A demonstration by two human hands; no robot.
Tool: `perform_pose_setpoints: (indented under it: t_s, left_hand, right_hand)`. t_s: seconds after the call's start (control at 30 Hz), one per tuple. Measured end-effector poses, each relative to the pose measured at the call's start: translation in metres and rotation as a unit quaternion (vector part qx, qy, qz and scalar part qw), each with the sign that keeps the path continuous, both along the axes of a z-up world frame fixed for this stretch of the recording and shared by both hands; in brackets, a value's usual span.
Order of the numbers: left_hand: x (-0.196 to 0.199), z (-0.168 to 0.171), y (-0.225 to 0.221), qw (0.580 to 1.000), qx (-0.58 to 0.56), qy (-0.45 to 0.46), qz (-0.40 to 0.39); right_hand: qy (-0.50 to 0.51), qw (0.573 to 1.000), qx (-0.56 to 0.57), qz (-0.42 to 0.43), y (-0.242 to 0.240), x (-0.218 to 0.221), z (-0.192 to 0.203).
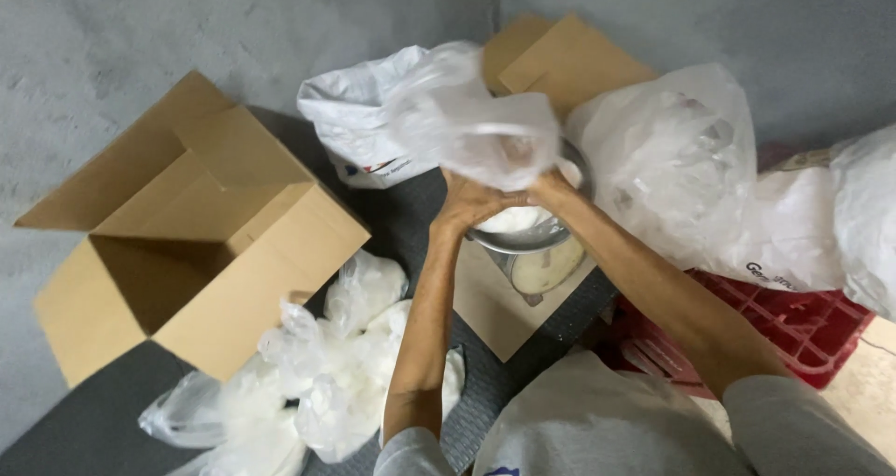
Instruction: The recorder is weighing white powder on a scale and transferring it into individual plastic bags.
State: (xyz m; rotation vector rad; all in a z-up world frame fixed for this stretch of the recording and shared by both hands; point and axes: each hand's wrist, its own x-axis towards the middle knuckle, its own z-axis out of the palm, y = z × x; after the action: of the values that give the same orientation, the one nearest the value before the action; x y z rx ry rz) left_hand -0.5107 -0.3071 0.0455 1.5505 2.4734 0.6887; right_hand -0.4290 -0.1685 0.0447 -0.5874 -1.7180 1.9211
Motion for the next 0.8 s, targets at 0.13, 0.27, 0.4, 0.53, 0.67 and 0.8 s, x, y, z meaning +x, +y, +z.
perform_pose_setpoints:
  t_s: [0.13,0.27,0.4,0.53,0.67,0.8]
  left_hand:
    - [-0.005,-0.016,0.013,0.993,0.102,-0.048,-0.014]
    - [0.006,-0.025,0.017,0.987,0.137,-0.08,-0.02]
    - [0.008,-0.017,0.028,0.943,0.219,-0.243,0.06]
    - [0.005,-0.016,0.026,0.945,0.184,-0.263,0.061]
    - [0.017,0.0,0.023,0.943,0.214,-0.252,0.042]
    - [0.01,-0.01,0.03,0.966,0.198,-0.165,0.022]
  right_hand:
    - [0.057,0.994,-0.085,0.024,0.001,-0.009,0.007]
    - [0.109,0.977,-0.175,0.058,-0.009,-0.018,0.011]
    - [0.171,0.948,-0.251,0.1,-0.001,-0.034,0.018]
    - [0.154,0.924,-0.344,0.057,0.011,-0.031,0.06]
    - [0.178,0.881,-0.436,-0.042,0.054,0.002,0.101]
    - [0.203,0.88,-0.39,-0.179,0.101,0.051,0.148]
